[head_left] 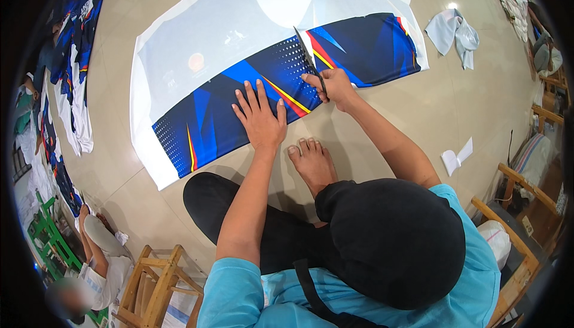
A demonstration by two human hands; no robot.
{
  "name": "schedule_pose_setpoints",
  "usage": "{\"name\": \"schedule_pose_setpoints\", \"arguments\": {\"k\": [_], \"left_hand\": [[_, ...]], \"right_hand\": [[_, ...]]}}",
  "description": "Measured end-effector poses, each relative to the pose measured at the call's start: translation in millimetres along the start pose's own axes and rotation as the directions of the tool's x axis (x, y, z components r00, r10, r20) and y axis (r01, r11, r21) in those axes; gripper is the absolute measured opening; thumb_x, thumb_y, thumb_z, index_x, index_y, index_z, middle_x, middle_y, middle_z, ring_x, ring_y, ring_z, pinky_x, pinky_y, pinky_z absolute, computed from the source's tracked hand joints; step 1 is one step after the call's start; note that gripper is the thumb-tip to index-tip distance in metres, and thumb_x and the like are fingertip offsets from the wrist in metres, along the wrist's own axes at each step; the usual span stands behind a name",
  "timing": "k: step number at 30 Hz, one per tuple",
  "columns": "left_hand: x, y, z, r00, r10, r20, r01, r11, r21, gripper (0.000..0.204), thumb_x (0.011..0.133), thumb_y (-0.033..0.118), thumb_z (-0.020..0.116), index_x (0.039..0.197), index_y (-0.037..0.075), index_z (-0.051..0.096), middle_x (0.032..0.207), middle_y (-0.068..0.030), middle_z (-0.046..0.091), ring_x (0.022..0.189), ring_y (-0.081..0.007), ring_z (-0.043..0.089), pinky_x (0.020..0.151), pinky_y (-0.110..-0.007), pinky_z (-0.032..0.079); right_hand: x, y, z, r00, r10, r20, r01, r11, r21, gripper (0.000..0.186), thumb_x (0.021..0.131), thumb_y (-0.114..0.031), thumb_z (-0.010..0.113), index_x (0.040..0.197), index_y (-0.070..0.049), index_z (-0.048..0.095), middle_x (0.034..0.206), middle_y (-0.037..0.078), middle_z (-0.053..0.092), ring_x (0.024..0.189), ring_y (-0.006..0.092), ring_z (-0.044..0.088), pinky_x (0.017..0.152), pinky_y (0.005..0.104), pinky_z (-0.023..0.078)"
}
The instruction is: The person sits on the floor and uses scissors to cut a large piece of white and patterned fabric. They trim the edges and cut along the design lines, separating sections of the material.
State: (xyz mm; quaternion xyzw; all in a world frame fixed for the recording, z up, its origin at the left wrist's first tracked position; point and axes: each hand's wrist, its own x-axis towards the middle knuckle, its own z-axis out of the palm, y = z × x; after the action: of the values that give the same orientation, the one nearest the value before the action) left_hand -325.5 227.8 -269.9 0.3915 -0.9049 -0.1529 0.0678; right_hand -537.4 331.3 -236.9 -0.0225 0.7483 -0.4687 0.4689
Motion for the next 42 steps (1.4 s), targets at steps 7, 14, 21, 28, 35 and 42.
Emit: {"name": "schedule_pose_setpoints", "arguments": {"k": [7, 14, 21, 28, 35, 42], "left_hand": [[-1.7, -5.3, 0.1, 1.0, -0.015, 0.005, 0.015, 1.0, 0.011, 0.08, 0.112, 0.051, 0.053, 0.178, 0.01, 0.033, 0.185, -0.021, 0.026, 0.171, -0.0488, 0.015, 0.136, -0.069, 0.009], [-1.3, -3.9, 0.6, 0.999, -0.028, 0.035, 0.028, 1.0, 0.014, 0.081, 0.112, 0.051, 0.054, 0.178, 0.012, 0.032, 0.186, -0.0196, 0.024, 0.172, -0.0477, 0.014, 0.137, -0.068, 0.009], [-0.8, -3.1, 1.4, 0.999, -0.025, 0.027, 0.025, 1.0, -0.002, 0.08, 0.111, 0.05, 0.056, 0.178, 0.011, 0.033, 0.185, -0.0194, 0.025, 0.172, -0.0477, 0.015, 0.137, -0.068, 0.009], [-0.6, -2.3, -1.2, 0.999, -0.032, 0.042, 0.031, 0.999, 0.016, 0.081, 0.111, 0.05, 0.056, 0.178, 0.011, 0.032, 0.185, -0.0199, 0.025, 0.172, -0.0479, 0.014, 0.137, -0.068, 0.008], [0.6, -1.1, -2.6, 0.999, -0.021, 0.035, 0.02, 1.0, 0.01, 0.081, 0.111, 0.05, 0.056, 0.178, 0.01, 0.031, 0.185, -0.0209, 0.025, 0.171, -0.0487, 0.015, 0.137, -0.069, 0.008], [0.2, -1.6, -3.4, 0.999, -0.022, 0.037, 0.022, 1.0, 0.019, 0.081, 0.111, 0.049, 0.056, 0.178, 0.01, 0.032, 0.185, -0.0213, 0.025, 0.171, -0.0488, 0.016, 0.136, -0.069, 0.009]], "right_hand": [[-5.6, -26.5, -14.3, 0.991, 0.096, 0.091, -0.101, 0.994, 0.045, 0.052, 0.087, -0.044, 0.097, 0.079, -0.002, 0.069, 0.064, 0.002, 0.057, 0.047, 0.0119, 0.051, 0.046, 0.0292, 0.039], [23.1, -57.0, -70.7, 0.973, 0.088, 0.211, -0.039, 0.973, -0.227, 0.048, 0.091, -0.042, 0.093, 0.08, -0.002, 0.07, 0.063, 0.0, 0.056, 0.047, 0.0082, 0.048, 0.044, 0.026, 0.034], [55.7, -78.9, -111.4, 0.944, 0.072, 0.321, 0.106, 0.856, -0.506, 0.044, 0.09, -0.04, 0.093, 0.076, -0.004, 0.072, 0.059, -0.002, 0.056, 0.047, 0.0077, 0.048, 0.044, 0.0266, 0.034], [75.4, -105.9, -122.9, 0.921, 0.102, 0.376, 0.158, 0.784, -0.6, 0.044, 0.09, -0.04, 0.093, 0.073, -0.006, 0.07, 0.058, -0.002, 0.055, 0.046, 0.0076, 0.048, 0.045, 0.0253, 0.034], [89.4, -120.2, -133.0, 0.906, 0.099, 0.412, 0.23, 0.702, -0.674, 0.043, 0.09, -0.038, 0.092, 0.074, -0.004, 0.072, 0.058, -0.001, 0.057, 0.046, 0.0083, 0.049, 0.045, 0.0263, 0.034], [95.5, -126.0, -130.9, 0.898, 0.115, 0.424, 0.236, 0.687, -0.687, 0.041, 0.09, -0.037, 0.093, 0.073, -0.005, 0.072, 0.061, 0.001, 0.061, 0.048, 0.0086, 0.051, 0.045, 0.0266, 0.035]]}}
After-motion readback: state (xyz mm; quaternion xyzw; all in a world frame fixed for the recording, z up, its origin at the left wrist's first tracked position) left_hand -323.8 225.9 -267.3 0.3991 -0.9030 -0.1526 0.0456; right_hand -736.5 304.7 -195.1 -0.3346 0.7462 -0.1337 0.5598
